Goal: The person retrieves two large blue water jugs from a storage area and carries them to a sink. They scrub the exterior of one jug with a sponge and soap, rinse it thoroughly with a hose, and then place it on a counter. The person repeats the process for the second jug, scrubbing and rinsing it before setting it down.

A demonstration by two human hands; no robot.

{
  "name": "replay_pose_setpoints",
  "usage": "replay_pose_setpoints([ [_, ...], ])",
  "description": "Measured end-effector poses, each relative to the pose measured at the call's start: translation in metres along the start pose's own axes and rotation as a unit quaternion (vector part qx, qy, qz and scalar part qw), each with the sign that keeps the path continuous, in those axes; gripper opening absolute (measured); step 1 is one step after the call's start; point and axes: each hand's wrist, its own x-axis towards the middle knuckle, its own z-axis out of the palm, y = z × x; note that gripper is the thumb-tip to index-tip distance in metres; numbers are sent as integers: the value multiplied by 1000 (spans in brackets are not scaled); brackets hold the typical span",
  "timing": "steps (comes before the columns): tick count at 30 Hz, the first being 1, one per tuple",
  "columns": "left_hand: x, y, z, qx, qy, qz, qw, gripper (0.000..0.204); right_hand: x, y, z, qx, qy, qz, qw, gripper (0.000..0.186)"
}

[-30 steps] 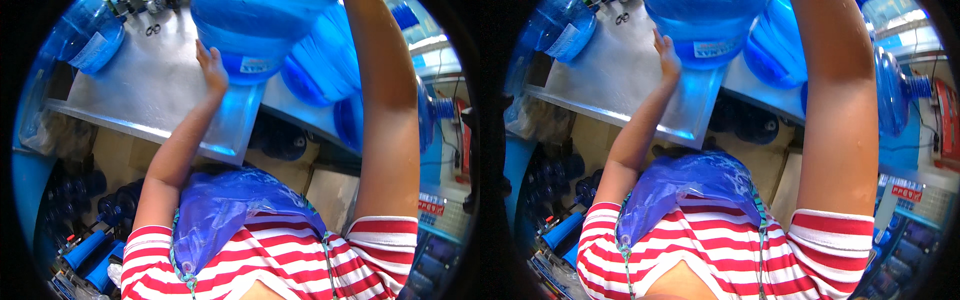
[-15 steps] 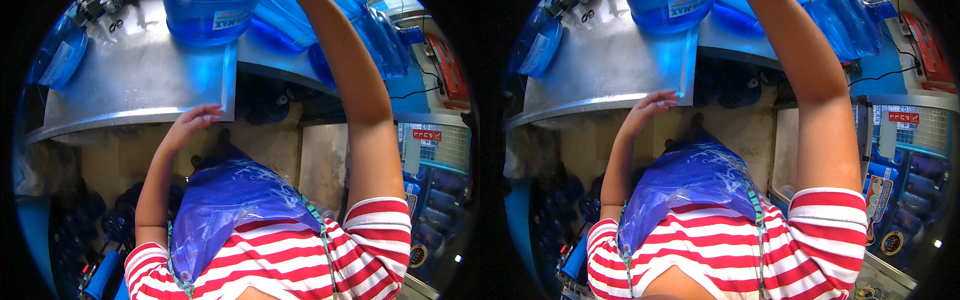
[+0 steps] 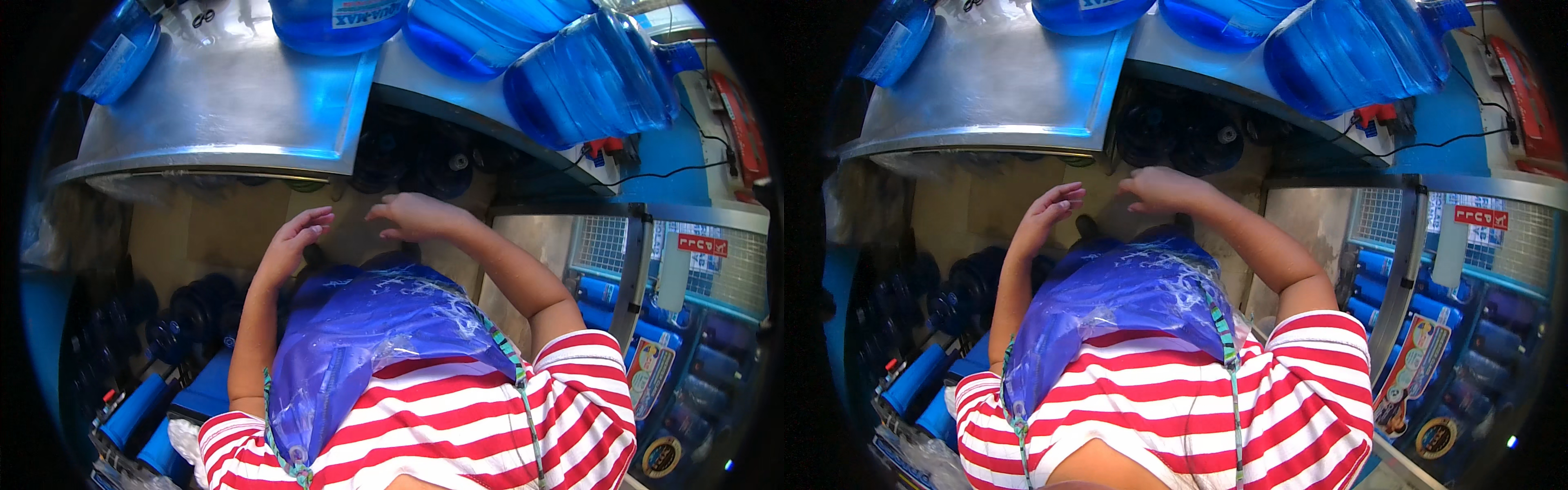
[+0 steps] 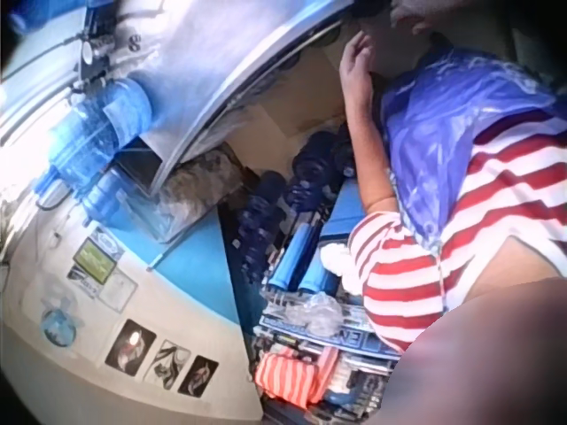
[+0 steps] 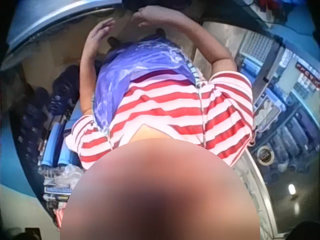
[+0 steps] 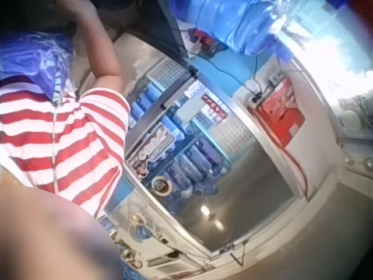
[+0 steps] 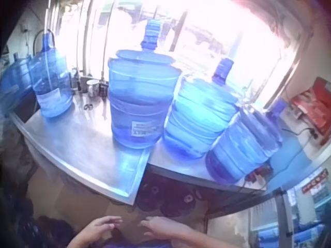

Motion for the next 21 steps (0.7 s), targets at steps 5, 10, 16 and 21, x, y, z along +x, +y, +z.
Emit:
replay_pose_setpoints([
  [5, 37, -42, 81, 149, 74, -9, 986, 44, -50, 79, 37, -54, -121, 139, 981, 49],
  [10, 73, -62, 202, 327, 78, -1, 942, 45, -109, 168, 79, -12, -150, 122, 981, 46],
  [16, 68, -106, 292, 321, -82, -6, 943, 46, -135, 298, 156, -5, -150, 62, 987, 42],
  [21, 66, -110, 296, 320, -12, -100, 942, 46, -90, 380, 182, -63, -116, 183, 974, 48],
])
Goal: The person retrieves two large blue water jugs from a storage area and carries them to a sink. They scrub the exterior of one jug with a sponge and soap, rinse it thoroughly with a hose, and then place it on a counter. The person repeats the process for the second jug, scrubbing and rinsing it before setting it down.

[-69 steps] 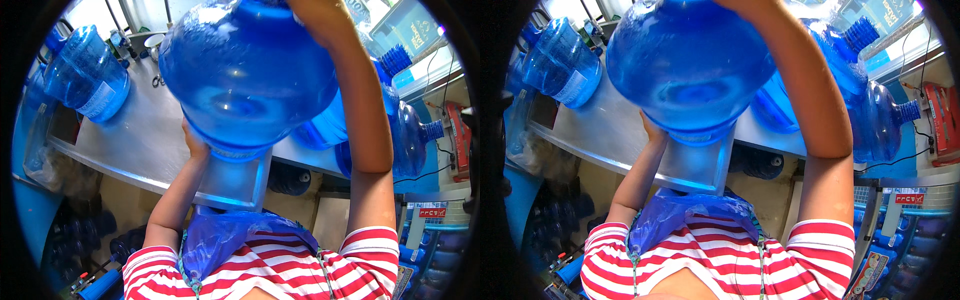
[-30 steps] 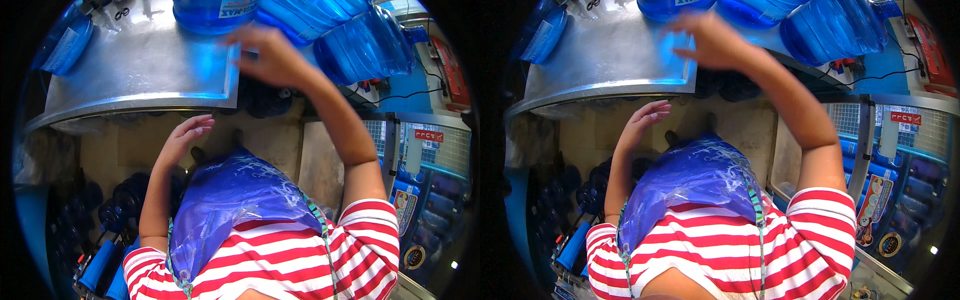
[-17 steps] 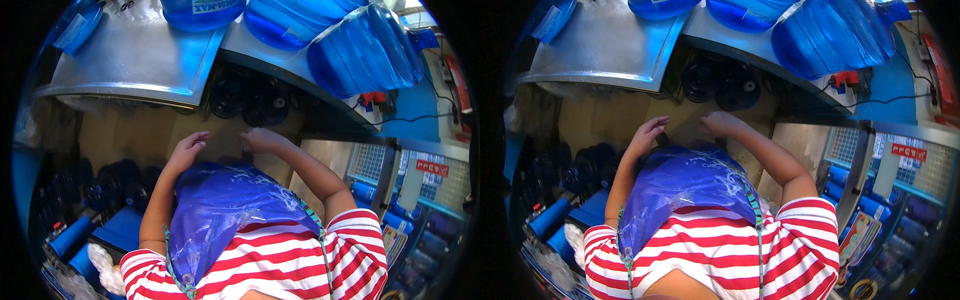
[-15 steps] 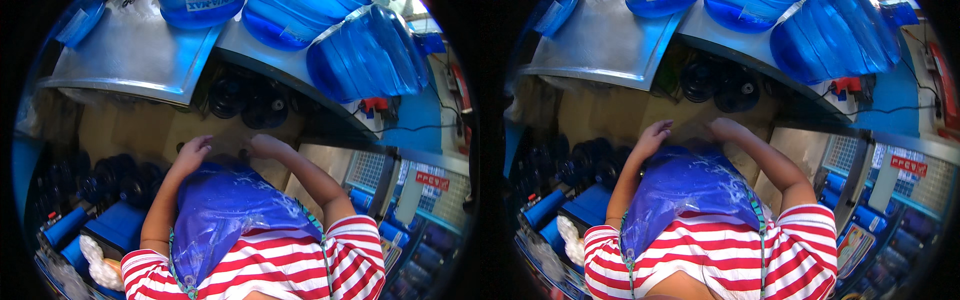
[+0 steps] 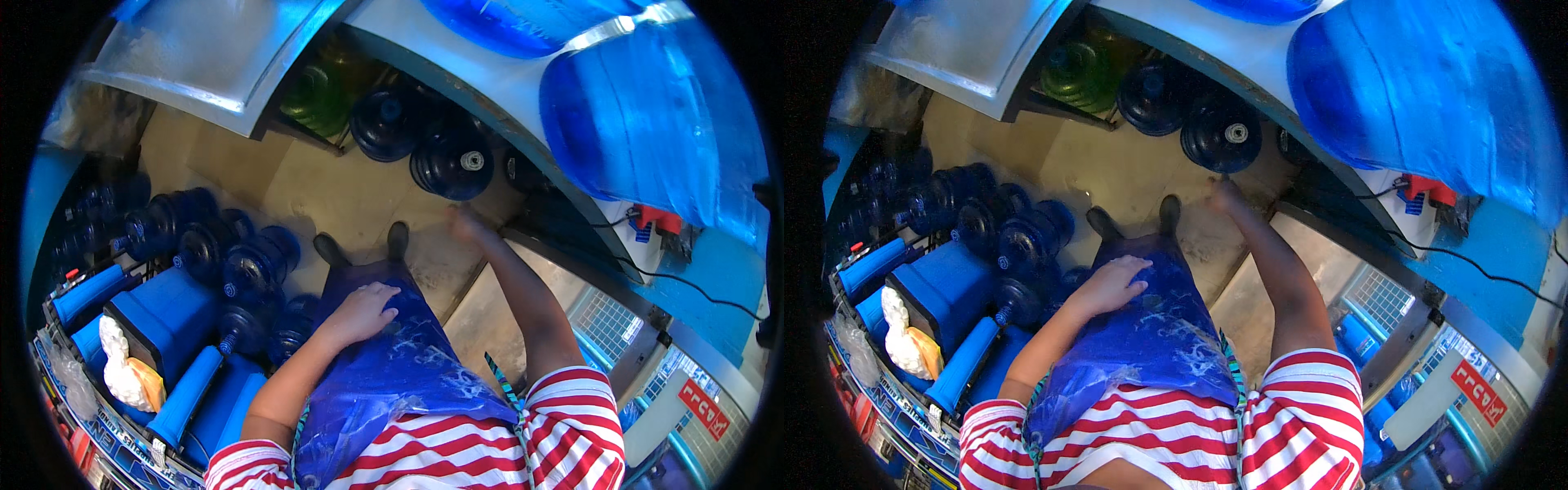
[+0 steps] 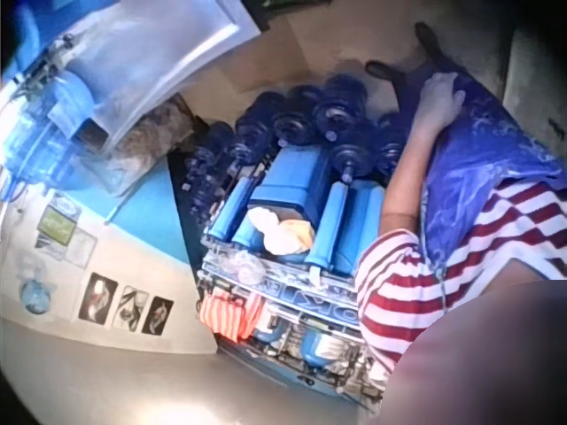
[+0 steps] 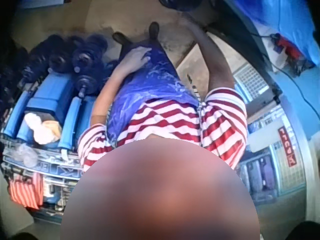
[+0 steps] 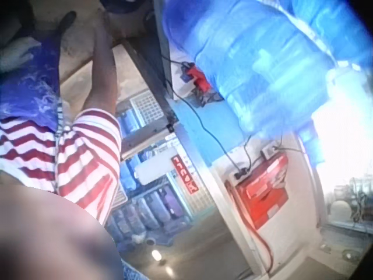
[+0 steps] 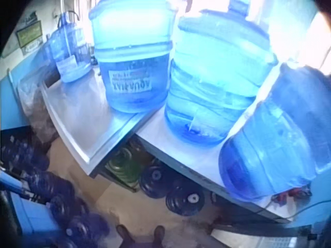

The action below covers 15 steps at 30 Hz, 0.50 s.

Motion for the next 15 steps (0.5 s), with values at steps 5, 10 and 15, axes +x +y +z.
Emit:
replay_pose_setpoints([
  [5, 13, -20, -3, -45, 142, -47, 988, 44, 52, 4, -42, -40, 159, 169, 972, 61],
  [10, 18, -47, 7, -41, 150, -67, 986, 44, 99, 61, -47, -102, 225, 201, 948, 79],
  [15, 5, -67, 33, -47, 148, -86, 984, 43, 99, 45, -36, 29, 164, 209, 964, 81],
])
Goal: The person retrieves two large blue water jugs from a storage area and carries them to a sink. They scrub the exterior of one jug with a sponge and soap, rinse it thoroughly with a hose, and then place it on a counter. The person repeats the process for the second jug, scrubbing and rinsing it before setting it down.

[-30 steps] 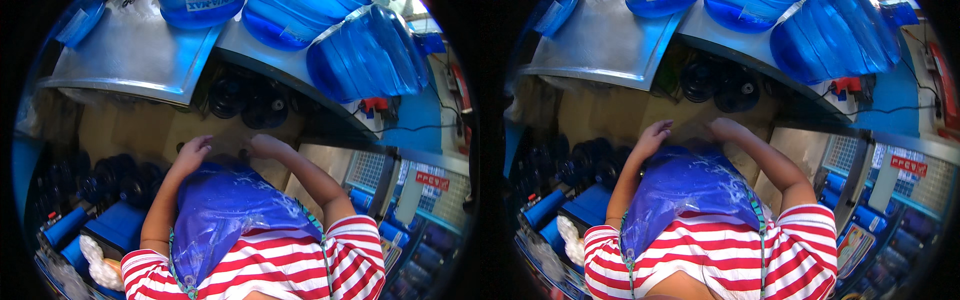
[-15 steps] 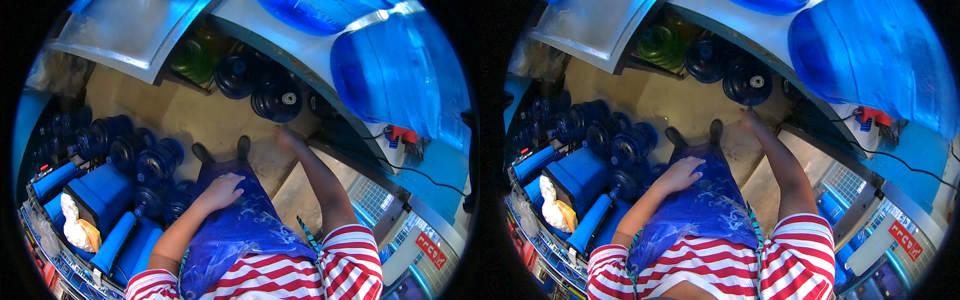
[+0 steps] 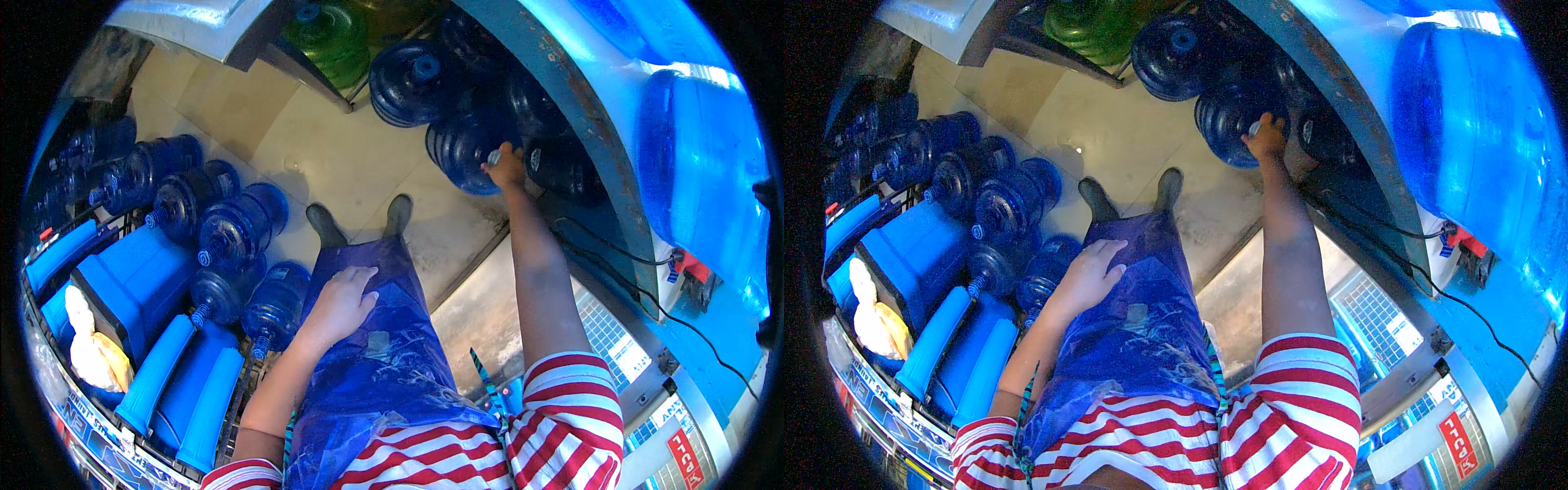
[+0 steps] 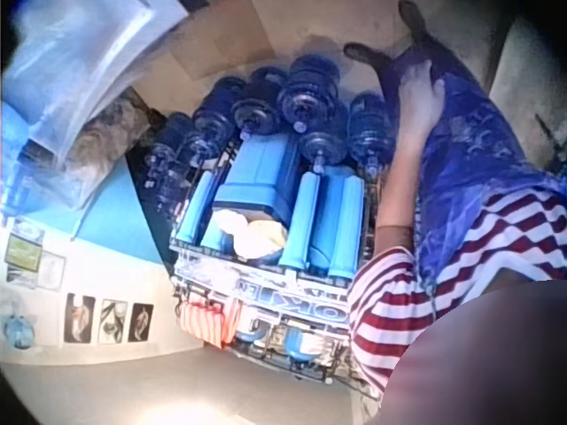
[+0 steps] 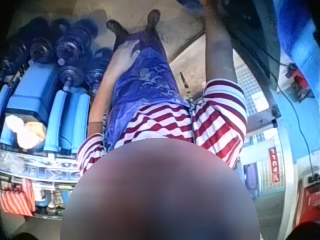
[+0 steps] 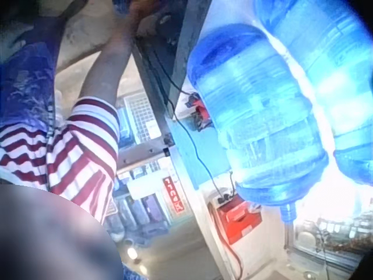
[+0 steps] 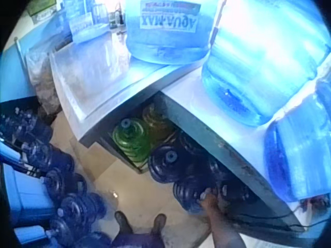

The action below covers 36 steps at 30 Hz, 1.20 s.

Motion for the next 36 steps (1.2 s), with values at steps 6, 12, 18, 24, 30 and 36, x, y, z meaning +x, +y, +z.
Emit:
replay_pose_setpoints([
  [6, -7, 2, 3, 12, -4, 43, 999, 44, -78, 31, 66, 47, 55, 32, 997, 68],
  [12, -18, -26, -11, -4, -7, -25, 1000, 44, -157, 97, 39, 588, -84, 173, 785, 45],
  [18, -36, -107, -40, 86, 100, -184, 974, 45, -261, 91, -10, 681, -257, 62, 682, 51],
  [24, -63, -178, -110, 37, 314, -213, 925, 49, -297, 0, -67, 668, -324, -12, 669, 60],
  [30, -106, -122, -188, 43, 435, 42, 899, 42, -314, -171, -129, 546, -262, -162, 779, 48],
  [36, -129, -61, -200, 109, 326, 199, 918, 71, -358, -371, -161, 212, 36, -376, 901, 43],
])
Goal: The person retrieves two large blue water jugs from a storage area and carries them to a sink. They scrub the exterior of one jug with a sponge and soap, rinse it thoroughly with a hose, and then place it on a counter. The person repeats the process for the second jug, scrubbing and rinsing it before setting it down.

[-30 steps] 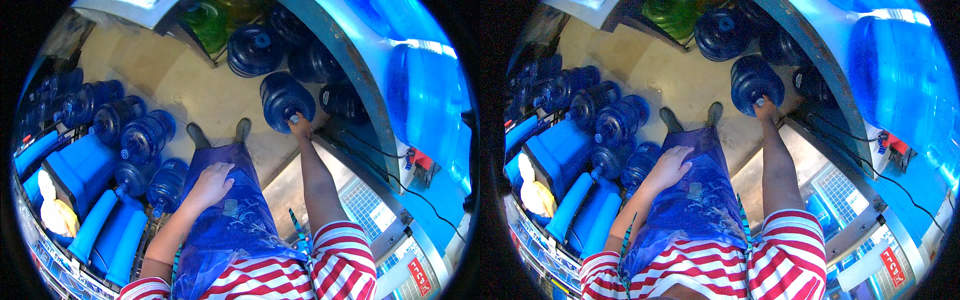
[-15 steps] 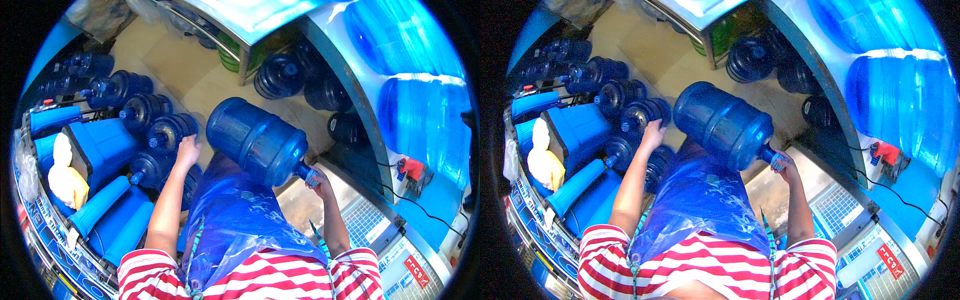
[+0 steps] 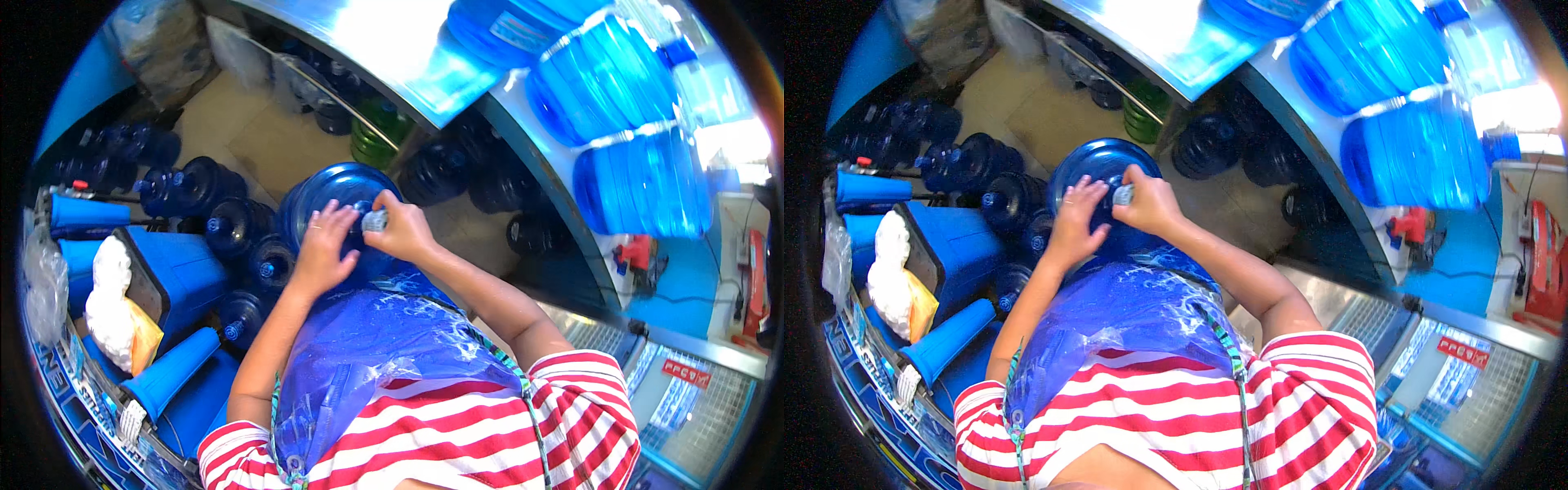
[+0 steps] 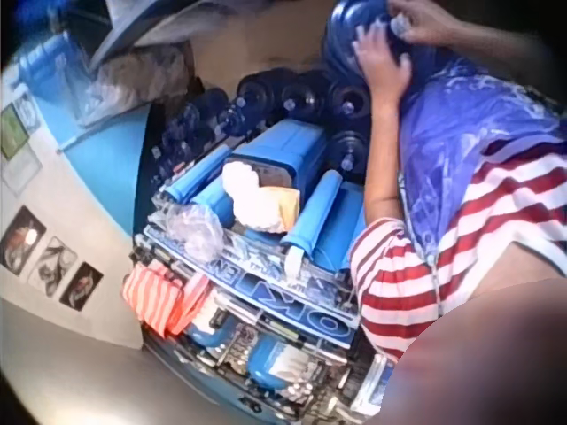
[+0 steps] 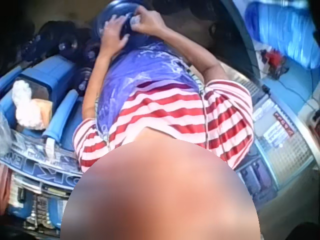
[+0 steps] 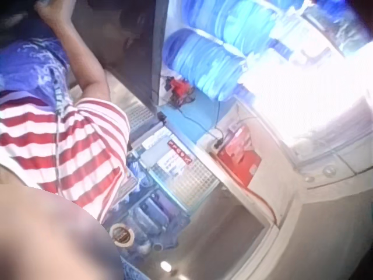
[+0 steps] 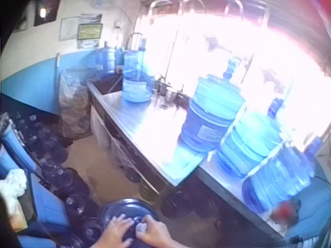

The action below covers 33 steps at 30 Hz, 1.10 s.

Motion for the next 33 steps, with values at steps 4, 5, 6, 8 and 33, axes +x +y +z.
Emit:
replay_pose_setpoints([
  [4, 9, -24, 4, -74, 114, -59, 989, 71, 41, -56, 13, -65, -50, -167, 983, 51],
  [5, 14, -34, -1, -67, 135, -51, 987, 69, 48, -63, 14, -64, -65, -188, 978, 50],
  [6, 18, -43, -6, -60, 157, -44, 985, 66, 57, -71, 13, -64, -79, -209, 973, 50],
  [8, 28, -48, -17, -180, 121, -131, 967, 64, 79, -75, 14, -75, -112, -236, 962, 49],
  [33, 218, -335, -306, -152, 379, -89, 908, 69, 512, -340, 55, -53, -163, -463, 870, 26],
])
